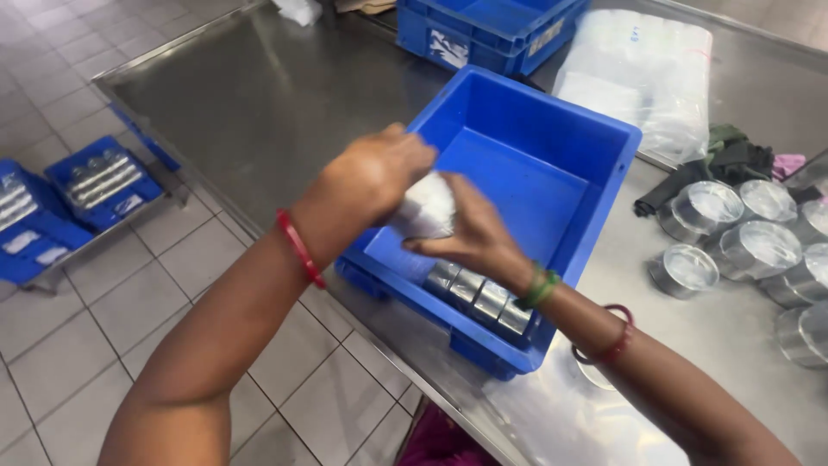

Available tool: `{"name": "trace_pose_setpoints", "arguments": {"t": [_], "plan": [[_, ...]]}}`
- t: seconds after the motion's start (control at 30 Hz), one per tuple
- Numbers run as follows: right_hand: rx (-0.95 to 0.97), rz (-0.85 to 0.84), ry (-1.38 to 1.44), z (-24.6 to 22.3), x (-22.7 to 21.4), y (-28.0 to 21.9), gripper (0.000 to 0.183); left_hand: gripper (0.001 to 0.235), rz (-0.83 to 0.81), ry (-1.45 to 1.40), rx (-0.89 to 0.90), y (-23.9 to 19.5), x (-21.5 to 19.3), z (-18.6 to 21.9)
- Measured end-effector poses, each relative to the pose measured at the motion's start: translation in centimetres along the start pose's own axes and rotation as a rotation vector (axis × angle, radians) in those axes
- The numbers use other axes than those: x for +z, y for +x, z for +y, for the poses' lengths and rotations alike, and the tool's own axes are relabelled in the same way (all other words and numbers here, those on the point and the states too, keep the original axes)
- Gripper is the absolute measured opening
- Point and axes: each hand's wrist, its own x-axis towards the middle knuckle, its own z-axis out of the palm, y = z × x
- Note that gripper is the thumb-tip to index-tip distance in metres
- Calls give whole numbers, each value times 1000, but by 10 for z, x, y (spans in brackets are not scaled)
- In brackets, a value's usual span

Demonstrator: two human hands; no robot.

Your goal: The person cleans a blue plastic bin with a cloth and then packs several stacks of metal rings into it after wrapping some in plastic bags.

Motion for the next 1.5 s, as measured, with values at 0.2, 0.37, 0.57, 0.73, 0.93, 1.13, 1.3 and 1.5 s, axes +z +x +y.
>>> {"name": "trace_pose_setpoints", "arguments": {"t": [0.2,0.37,0.57,0.73,0.93,1.13,1.3,1.5], "plan": [[409,-452,72,29,32,-13,115,75,-736,-61,-198,19,2,17],[552,-611,20,24,27,-11,111,66,-890,-104,-150,23,8,17],[382,-842,-226,21,31,-16,102,31,-770,-232,-209,-1,25,-1],[472,-927,-436,-8,8,-13,102,33,-487,-413,-198,-32,41,-9],[154,-82,-294,31,-115,-66,56,40,-105,-439,-230,-80,56,42],[706,-15,-771,106,-297,-238,51,39,158,-79,-418,-102,101,50],[1287,-265,-914,143,-366,-359,109,40,18,79,-459,-78,60,70],[991,149,-697,175,-347,-403,112,23,249,-252,23,59,-2,172]]}}
